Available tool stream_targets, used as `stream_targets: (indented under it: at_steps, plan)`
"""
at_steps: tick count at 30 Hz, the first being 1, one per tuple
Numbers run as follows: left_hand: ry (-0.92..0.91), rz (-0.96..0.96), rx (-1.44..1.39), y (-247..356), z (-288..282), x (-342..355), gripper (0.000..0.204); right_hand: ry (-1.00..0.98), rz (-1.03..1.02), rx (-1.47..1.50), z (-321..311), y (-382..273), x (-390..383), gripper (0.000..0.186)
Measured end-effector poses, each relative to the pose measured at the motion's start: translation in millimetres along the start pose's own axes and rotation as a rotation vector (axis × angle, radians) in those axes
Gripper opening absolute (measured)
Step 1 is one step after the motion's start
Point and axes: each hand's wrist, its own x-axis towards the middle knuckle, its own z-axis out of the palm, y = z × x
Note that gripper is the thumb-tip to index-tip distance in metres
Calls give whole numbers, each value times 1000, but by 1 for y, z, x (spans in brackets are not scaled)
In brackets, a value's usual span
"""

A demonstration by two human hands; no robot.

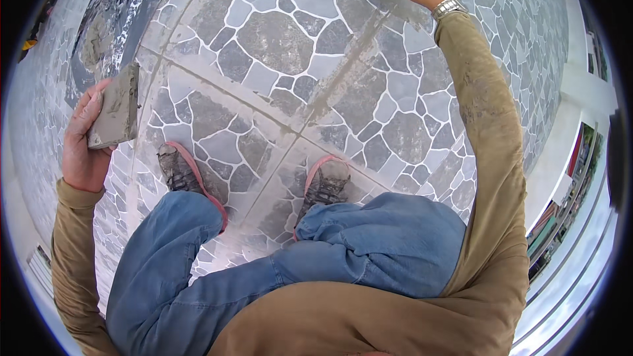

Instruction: The person applies grout into the gaps between floor tiles using a small piece of tile as a spreader, picking up grout from a tile and smoothing it into the seams.

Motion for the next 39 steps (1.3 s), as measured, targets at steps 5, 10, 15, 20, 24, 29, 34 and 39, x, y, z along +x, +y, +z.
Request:
stream_targets:
  at_steps: [5, 10, 15, 20, 24, 29, 34, 39]
  plan:
    - [174, -31, -31, -14, -38, -85, 44, 103, 4, -334, 68, -46, -12, 36]
    - [352, 23, -93, -25, -50, -101, 44, 56, 10, -364, 83, -99, -36, 30]
    - [145, 53, -239, -21, -55, -88, 42, 111, 55, -338, 52, -39, -42, 35]
    - [356, 95, -201, -23, -43, -86, 43, 10, -15, -345, 62, -54, -66, 41]
    - [259, 153, -235, -14, -32, -84, 43, 110, -196, -54, 33, -47, -5, 43]
    - [128, 131, -197, -22, -29, -80, 43, 99, -397, -63, 45, -47, 110, 38]
    - [159, 69, -220, -33, -20, -80, 41, -103, -433, -127, 48, -40, 96, 38]
    - [240, 5, -232, -44, -30, -80, 41, -166, -428, -101, 22, 9, 18, 37]
